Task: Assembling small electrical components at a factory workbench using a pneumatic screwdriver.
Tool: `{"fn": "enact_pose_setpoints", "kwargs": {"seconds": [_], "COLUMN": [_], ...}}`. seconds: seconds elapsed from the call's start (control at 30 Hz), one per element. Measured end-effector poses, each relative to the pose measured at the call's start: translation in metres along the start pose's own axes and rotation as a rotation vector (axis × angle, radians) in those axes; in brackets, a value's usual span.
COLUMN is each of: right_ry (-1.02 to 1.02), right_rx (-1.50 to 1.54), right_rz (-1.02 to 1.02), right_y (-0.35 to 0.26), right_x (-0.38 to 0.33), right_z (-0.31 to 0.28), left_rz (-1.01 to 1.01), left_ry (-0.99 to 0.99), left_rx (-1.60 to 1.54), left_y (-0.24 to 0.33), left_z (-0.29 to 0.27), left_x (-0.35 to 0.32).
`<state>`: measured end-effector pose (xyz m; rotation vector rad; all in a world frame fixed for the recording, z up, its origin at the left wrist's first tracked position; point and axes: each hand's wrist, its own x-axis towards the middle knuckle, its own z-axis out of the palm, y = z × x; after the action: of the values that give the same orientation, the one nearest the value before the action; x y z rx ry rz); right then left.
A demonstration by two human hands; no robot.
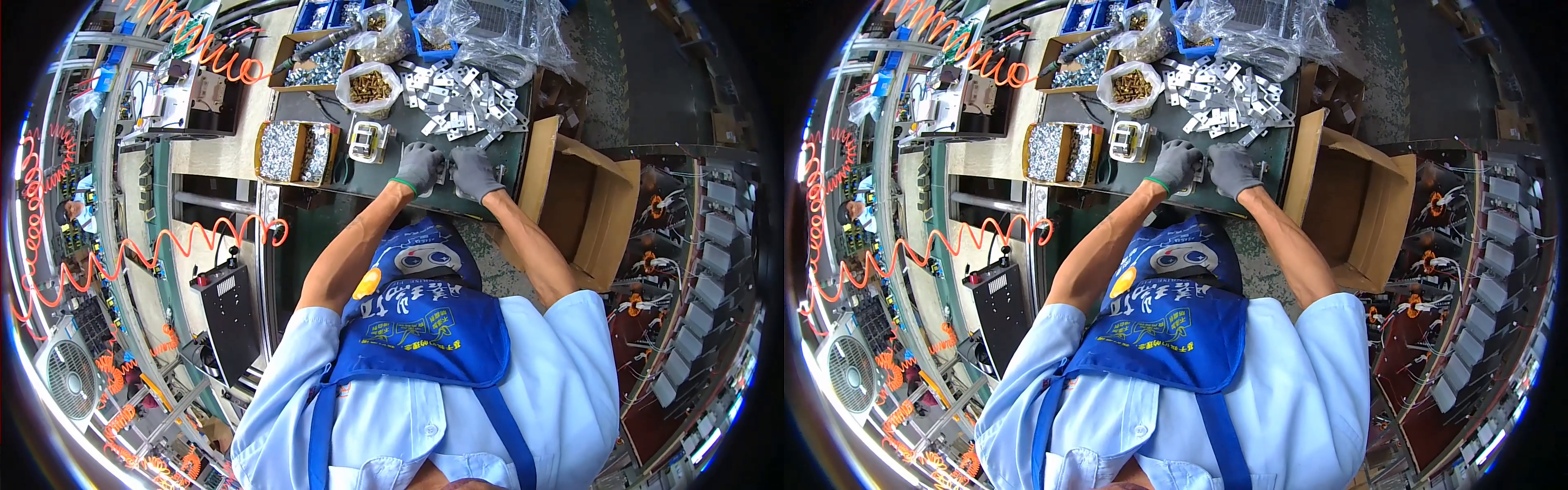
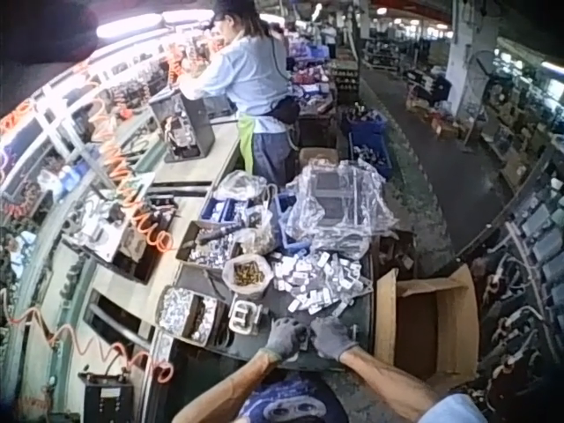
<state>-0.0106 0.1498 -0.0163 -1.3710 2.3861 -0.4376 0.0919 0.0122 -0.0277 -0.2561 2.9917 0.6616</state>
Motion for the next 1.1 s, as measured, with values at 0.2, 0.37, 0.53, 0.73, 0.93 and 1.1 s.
{"fn": "enact_pose_setpoints", "kwargs": {"seconds": [0.2, 0.37, 0.53, 0.73, 0.93, 1.1], "right_ry": [-0.003, -0.036, -0.068, -0.077, 0.001, -0.062], "right_rx": [-0.030, -0.050, -0.031, -0.135, -0.007, 0.019], "right_rz": [0.007, -0.007, -0.045, -0.041, -0.053, -0.126], "right_y": [-0.002, 0.000, 0.000, 0.001, 0.012, 0.012], "right_x": [0.000, 0.002, 0.000, 0.010, 0.000, -0.001], "right_z": [-0.003, -0.009, -0.011, -0.011, -0.012, -0.007], "left_rz": [-0.033, -0.034, -0.007, -0.001, -0.016, -0.009], "left_ry": [-0.024, -0.069, -0.032, -0.012, -0.013, 0.001], "left_rx": [0.001, 0.021, 0.008, 0.002, -0.029, -0.040], "left_y": [0.002, 0.001, -0.002, -0.004, -0.002, -0.002], "left_z": [-0.002, -0.002, 0.001, 0.005, 0.003, 0.002], "left_x": [0.000, 0.001, 0.002, 0.004, 0.001, 0.000]}}
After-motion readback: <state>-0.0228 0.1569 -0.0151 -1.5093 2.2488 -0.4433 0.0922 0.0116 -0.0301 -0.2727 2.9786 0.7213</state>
